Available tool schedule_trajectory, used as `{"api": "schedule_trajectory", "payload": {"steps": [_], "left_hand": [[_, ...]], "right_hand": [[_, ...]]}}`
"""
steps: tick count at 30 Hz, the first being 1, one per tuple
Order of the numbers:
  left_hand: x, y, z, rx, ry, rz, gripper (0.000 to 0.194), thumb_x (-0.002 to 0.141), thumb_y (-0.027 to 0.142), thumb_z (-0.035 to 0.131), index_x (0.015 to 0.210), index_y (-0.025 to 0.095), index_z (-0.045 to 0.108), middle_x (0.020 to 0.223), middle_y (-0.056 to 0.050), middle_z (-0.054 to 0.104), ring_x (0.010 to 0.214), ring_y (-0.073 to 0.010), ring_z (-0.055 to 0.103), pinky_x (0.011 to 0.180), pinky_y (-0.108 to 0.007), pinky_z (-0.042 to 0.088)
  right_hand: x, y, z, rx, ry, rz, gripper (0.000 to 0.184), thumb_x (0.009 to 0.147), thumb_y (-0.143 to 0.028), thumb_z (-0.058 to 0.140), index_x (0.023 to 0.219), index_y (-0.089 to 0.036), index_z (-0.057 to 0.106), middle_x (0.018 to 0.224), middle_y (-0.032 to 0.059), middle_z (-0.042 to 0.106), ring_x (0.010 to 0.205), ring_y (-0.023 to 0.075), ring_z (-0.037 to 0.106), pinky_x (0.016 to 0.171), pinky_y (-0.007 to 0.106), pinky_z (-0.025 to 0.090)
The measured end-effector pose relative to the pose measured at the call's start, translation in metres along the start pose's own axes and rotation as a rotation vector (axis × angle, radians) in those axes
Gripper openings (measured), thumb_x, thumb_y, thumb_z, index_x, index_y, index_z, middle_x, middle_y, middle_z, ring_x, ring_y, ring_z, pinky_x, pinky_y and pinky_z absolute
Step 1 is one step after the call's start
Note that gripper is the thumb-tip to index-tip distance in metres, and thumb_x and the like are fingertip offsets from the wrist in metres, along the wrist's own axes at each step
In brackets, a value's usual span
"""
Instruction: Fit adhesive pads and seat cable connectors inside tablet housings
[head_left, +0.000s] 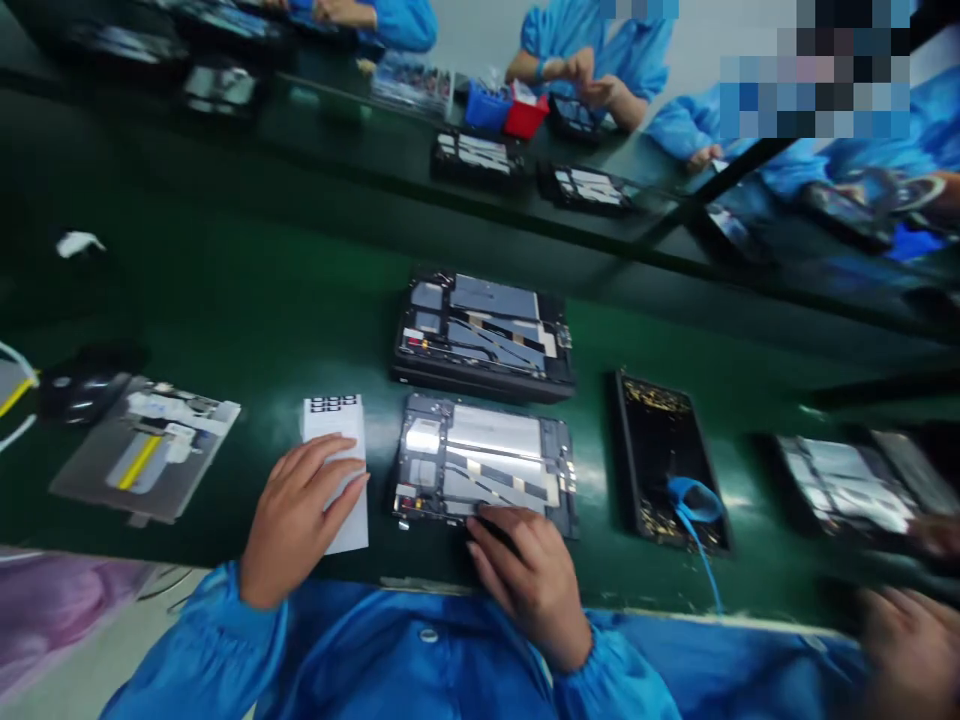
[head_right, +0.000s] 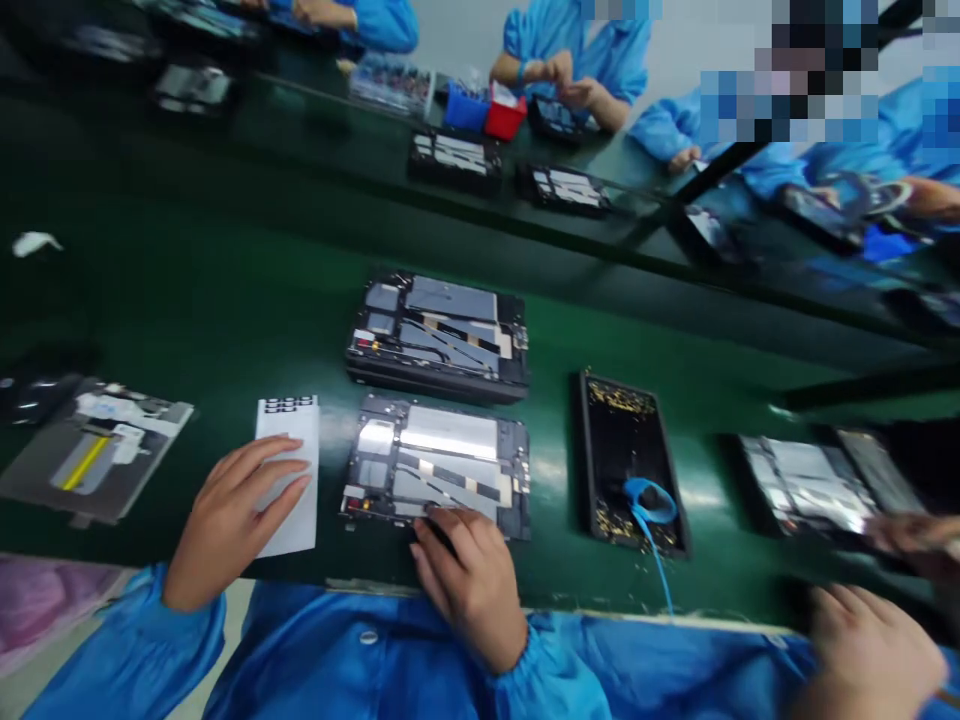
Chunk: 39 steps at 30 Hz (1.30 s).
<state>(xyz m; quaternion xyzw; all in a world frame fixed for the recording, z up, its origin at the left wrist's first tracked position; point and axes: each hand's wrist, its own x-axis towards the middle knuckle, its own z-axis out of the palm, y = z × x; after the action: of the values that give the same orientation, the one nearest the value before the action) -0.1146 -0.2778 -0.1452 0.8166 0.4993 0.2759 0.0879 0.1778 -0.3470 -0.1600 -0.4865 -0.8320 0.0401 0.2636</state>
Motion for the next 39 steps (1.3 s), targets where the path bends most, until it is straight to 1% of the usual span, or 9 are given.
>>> {"api": "schedule_trajectory", "payload": {"steps": [5,10,16,20,24,29,32,34,39], "left_hand": [[0.001,-0.045,0.013,0.067,-0.008,-0.118,0.037,0.097,0.034,0.059,0.129,0.019,0.052,0.136,-0.014,0.064,0.13,-0.0285,0.059,0.114,-0.052,0.041],[-0.004,-0.048,0.022,-0.002,0.044,-0.21,0.048,0.094,0.037,0.061,0.135,0.017,0.044,0.135,-0.017,0.062,0.126,-0.0297,0.062,0.103,-0.046,0.052],[-0.006,-0.047,0.021,0.003,0.048,-0.221,0.053,0.093,0.036,0.063,0.139,0.021,0.04,0.132,-0.014,0.064,0.123,-0.0298,0.064,0.1,-0.045,0.053],[-0.005,-0.051,0.022,0.038,0.021,-0.214,0.055,0.095,0.043,0.059,0.14,0.017,0.041,0.133,-0.017,0.064,0.121,-0.0322,0.065,0.098,-0.046,0.054],[-0.002,-0.06,0.021,0.024,-0.013,-0.205,0.058,0.097,0.047,0.055,0.143,0.016,0.041,0.137,-0.019,0.062,0.125,-0.0331,0.063,0.102,-0.047,0.052],[0.001,-0.036,0.001,0.033,0.132,-0.136,0.044,0.096,0.045,0.059,0.135,0.024,0.053,0.147,-0.009,0.058,0.139,-0.035,0.051,0.119,-0.063,0.034],[-0.004,0.012,-0.008,-0.036,0.227,-0.163,0.035,0.092,0.036,0.066,0.126,0.028,0.061,0.135,-0.005,0.067,0.135,-0.0341,0.056,0.121,-0.064,0.032],[-0.006,0.047,-0.003,-0.088,0.161,-0.067,0.024,0.092,0.03,0.067,0.116,0.03,0.066,0.12,-0.002,0.073,0.125,-0.0315,0.063,0.12,-0.064,0.033],[0.009,0.112,0.054,-0.219,-0.091,0.238,0.016,0.098,0.019,0.058,0.109,0.026,0.068,0.118,-0.002,0.074,0.126,-0.0249,0.062,0.121,-0.055,0.029]], "right_hand": [[0.089,-0.009,0.023,0.176,-0.103,-0.046,0.025,0.1,-0.022,0.057,0.124,-0.02,0.063,0.111,0.0115,0.068,0.102,0.0245,0.064,0.086,0.041,0.057],[0.179,-0.027,0.082,0.151,-0.319,-0.117,0.007,0.095,-0.017,0.064,0.102,-0.019,0.066,0.101,0.0066,0.066,0.094,0.0204,0.063,0.083,0.033,0.053],[0.204,-0.039,0.12,0.07,-0.364,-0.072,0.011,0.098,-0.013,0.056,0.091,-0.015,0.065,0.096,0.0111,0.064,0.09,0.0237,0.059,0.078,0.035,0.049],[0.207,-0.039,0.102,0.125,-0.36,-0.068,0.011,0.099,-0.012,0.054,0.093,-0.017,0.061,0.094,0.0068,0.062,0.089,0.0199,0.059,0.08,0.032,0.049],[0.174,-0.022,0.034,0.433,-0.113,0.044,0.012,0.104,-0.02,0.044,0.098,-0.021,0.055,0.093,0.0031,0.057,0.09,0.016,0.058,0.081,0.029,0.05],[0.054,0.014,-0.038,0.404,0.172,0.404,0.011,0.103,-0.022,0.046,0.097,-0.023,0.055,0.109,0.0083,0.059,0.108,0.0222,0.059,0.094,0.04,0.049],[-0.018,0.032,-0.047,0.296,0.199,0.56,0.01,0.102,-0.021,0.047,0.099,-0.023,0.056,0.112,0.0097,0.06,0.109,0.0232,0.061,0.093,0.042,0.051],[-0.048,0.036,-0.046,0.233,0.159,0.568,0.009,0.101,-0.019,0.049,0.101,-0.023,0.057,0.113,0.0101,0.061,0.11,0.0231,0.061,0.092,0.041,0.053],[-0.054,0.037,-0.039,0.141,0.065,0.391,0.014,0.1,-0.015,0.053,0.11,-0.023,0.059,0.119,0.0113,0.06,0.116,0.0231,0.059,0.096,0.042,0.054]]}}
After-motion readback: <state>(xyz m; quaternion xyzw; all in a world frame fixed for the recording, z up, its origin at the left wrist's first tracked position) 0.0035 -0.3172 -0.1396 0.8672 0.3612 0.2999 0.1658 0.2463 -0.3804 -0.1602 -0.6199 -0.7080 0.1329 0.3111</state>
